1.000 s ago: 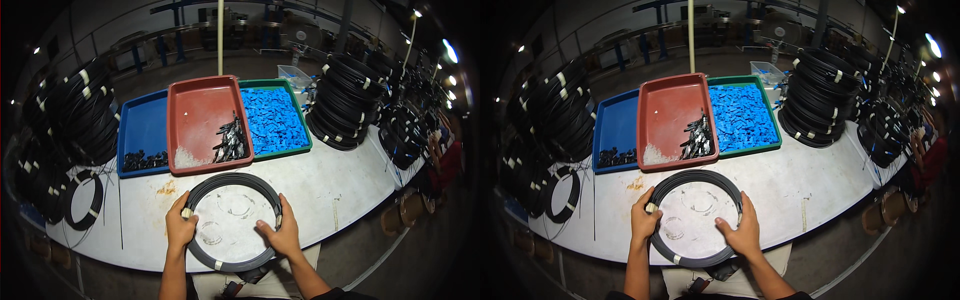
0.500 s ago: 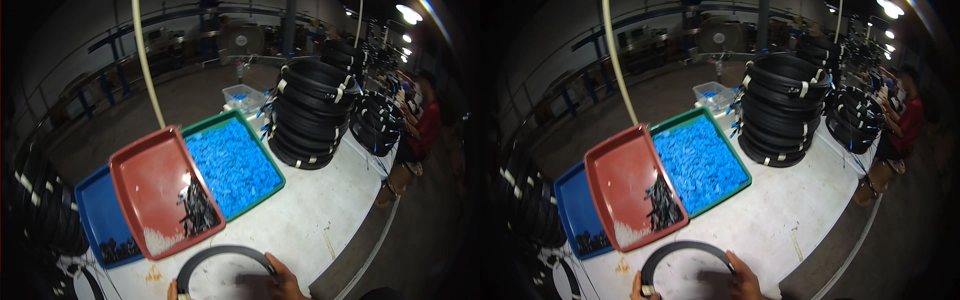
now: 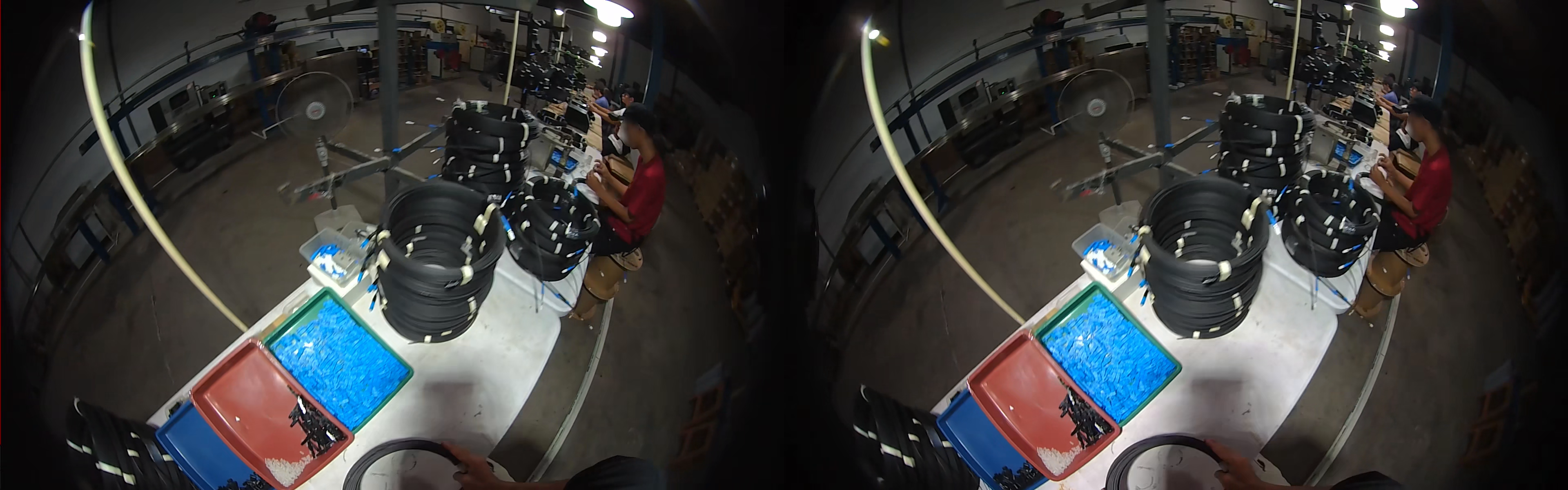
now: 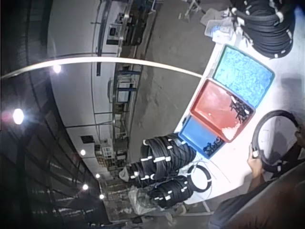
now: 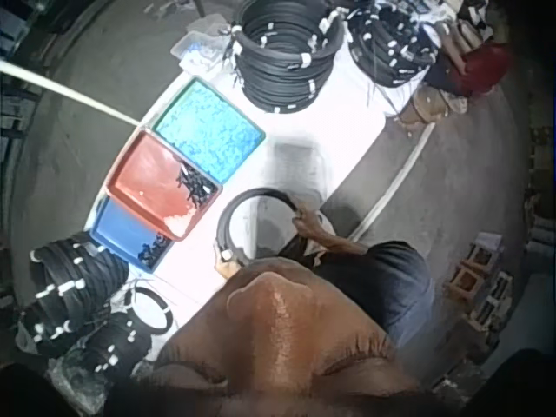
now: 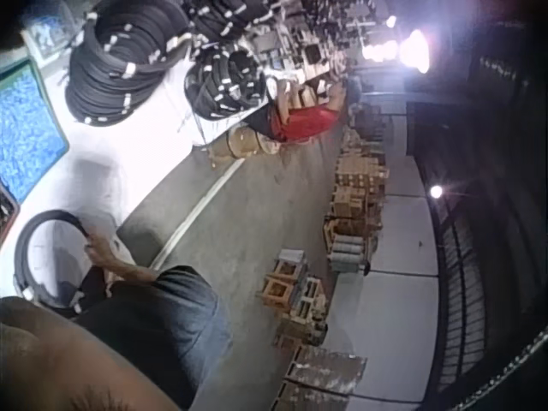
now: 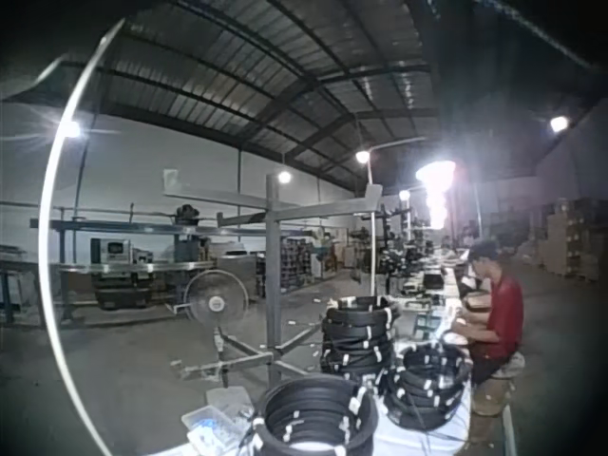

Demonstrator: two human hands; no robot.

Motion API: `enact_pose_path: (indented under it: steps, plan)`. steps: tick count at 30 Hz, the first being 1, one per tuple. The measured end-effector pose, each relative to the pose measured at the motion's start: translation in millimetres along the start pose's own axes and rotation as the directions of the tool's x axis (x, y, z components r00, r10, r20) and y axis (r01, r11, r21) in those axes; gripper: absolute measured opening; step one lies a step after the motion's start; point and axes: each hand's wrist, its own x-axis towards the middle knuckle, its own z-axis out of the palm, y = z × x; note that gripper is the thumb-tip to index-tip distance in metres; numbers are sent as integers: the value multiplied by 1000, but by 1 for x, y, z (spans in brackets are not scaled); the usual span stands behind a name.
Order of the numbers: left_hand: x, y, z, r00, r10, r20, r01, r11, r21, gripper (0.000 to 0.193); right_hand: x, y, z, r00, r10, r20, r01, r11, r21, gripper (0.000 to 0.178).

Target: The person assembles connector components from trays onto the ends of a coiled cable, stacks the coil onto a pile, and then attaches connector pieces onto the ends of another coiled cable.

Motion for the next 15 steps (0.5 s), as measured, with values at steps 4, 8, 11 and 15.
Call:
enact_pose_path:
  steps: [4, 8, 11, 15]
  plan:
    - [-21, 111, 68, 996, 78, 54, -82, 993, 90, 83, -29, -187, -160, 990, -91, -111, 122, 940, 319, 80]
    - [0, 228, 149, 855, 488, 174, -483, 873, -74, 88, -9, -251, -271, 788, -412, -457, 518, 845, 131, 87]
    - [27, 299, 208, 799, 578, 163, -585, 811, -7, 85, 23, -289, -343, 644, -522, -559, 658, 751, 57, 82]
    - [61, 381, 282, 767, 616, 178, -615, 786, -70, 85, 91, -313, -404, 552, -475, -685, 686, 726, 50, 81]
